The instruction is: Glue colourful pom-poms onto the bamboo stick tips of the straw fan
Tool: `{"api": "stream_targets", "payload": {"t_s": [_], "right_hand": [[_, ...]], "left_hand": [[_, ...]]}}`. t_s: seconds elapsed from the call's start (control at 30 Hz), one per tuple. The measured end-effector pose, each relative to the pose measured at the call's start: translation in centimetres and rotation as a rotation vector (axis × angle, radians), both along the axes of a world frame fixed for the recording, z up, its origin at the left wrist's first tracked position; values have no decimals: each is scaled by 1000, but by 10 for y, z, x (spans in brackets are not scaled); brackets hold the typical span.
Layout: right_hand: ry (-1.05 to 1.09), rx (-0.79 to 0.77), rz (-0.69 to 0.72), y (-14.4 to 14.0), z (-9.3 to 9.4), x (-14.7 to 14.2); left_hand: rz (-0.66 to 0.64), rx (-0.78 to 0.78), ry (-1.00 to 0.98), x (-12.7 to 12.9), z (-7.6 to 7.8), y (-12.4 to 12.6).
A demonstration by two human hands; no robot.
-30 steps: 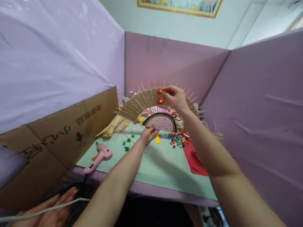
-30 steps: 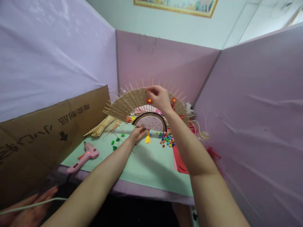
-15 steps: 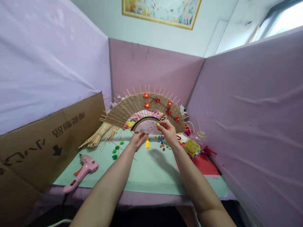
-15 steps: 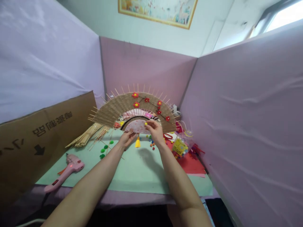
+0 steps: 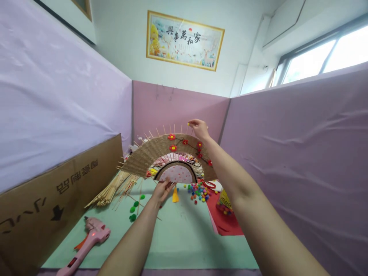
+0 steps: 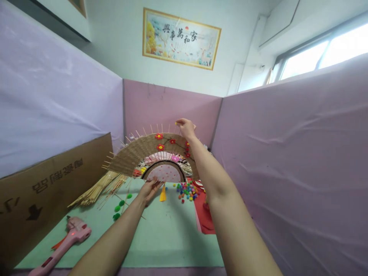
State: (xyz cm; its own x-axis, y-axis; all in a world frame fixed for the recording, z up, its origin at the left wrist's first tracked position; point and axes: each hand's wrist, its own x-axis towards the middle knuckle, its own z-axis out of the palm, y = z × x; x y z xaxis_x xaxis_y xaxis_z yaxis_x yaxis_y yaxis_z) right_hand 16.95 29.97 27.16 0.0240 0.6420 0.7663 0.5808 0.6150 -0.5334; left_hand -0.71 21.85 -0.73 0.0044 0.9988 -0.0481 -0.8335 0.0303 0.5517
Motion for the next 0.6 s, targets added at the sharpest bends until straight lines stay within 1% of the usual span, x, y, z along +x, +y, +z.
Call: {"api": "stream_targets", "payload": {"t_s": [0.1,0.2,0.3,0.37,0.4,0.47,0.53,0.6], "right_hand": [[-42,-26,-12,-3,-5,-4],[-37,-30,-32,1,-3,-3],[80,66,-21,4,1,6],[187,173,34,-2,-6,13],[218,210,75,-8,-14,17],[227,207,153,-28,-41,22],[227,96,198,-56,-82,25],[282,-81,251,-87,-130,26]], "left_hand": [[0,7,-2,0,1,0],[-5,4,5,0,3,-1],[-12,-17,9,2,6,-2],[-10,-40,0,3,7,-2],[-9,-53,-7,4,7,-2],[-12,-73,-27,6,5,-1],[-16,-91,-48,7,1,2],[-19,-107,-66,8,-3,5]]}}
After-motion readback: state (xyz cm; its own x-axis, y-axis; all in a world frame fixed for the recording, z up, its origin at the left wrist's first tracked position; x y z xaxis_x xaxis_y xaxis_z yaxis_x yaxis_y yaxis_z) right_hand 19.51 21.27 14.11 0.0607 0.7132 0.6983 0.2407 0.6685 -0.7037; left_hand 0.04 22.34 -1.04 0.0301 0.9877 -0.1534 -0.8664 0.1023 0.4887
